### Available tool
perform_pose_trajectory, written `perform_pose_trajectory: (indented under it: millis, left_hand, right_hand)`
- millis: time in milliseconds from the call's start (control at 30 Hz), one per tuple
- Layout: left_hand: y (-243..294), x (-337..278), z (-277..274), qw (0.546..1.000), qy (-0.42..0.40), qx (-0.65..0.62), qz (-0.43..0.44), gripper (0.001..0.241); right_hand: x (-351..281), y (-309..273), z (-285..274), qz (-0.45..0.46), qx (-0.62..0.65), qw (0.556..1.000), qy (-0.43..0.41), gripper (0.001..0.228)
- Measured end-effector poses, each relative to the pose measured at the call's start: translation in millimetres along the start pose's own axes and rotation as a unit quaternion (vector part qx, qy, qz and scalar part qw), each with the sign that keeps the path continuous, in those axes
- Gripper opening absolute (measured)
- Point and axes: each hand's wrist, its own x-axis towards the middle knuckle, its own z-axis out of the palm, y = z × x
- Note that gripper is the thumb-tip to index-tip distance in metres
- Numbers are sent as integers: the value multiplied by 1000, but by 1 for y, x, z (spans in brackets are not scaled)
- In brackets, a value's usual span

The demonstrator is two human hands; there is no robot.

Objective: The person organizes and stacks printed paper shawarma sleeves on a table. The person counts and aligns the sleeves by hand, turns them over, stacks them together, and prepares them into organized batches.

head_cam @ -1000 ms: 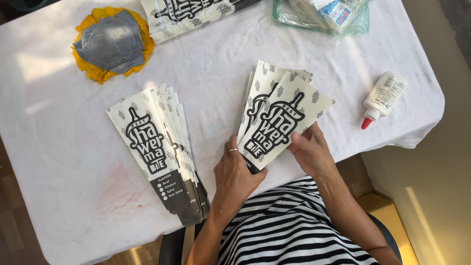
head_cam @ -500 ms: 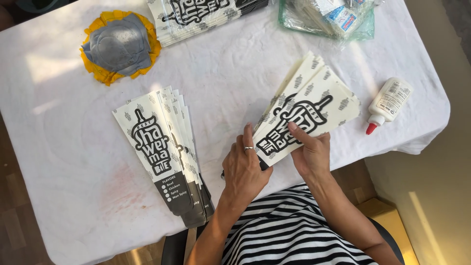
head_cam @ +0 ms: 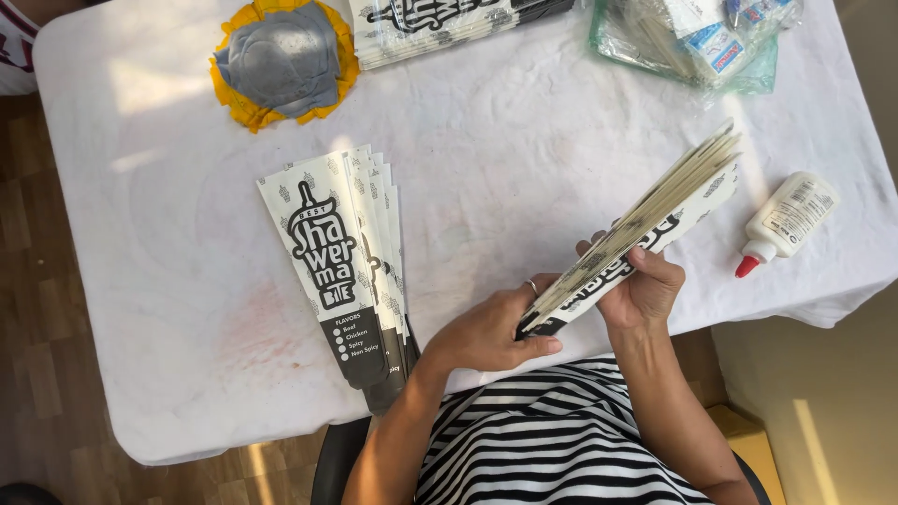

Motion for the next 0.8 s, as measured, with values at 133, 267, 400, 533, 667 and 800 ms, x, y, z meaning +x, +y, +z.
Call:
perform_pose_trajectory:
  millis: [133,267,400,533,667,800]
  left_hand:
    - [-29,-1,15,995,13,-99,-5,58]
    - [-8,-6,11,978,73,-192,-29,47]
    - [-13,-10,13,935,96,-342,-20,54]
    - [1,-23,12,915,175,-363,-24,48]
    - [-16,-32,4,947,312,-60,-34,47]
    - [-6,-67,-18,866,481,133,-24,89]
  right_hand:
    - [-9,-5,50,8,-28,999,-12,63]
    - [-26,3,98,34,-197,980,17,54]
    - [-35,15,124,0,-319,946,50,44]
    - [-31,28,140,-18,-359,931,56,39]
    - [-26,47,158,-30,-382,921,64,39]
    - [-20,60,171,-30,-378,924,54,41]
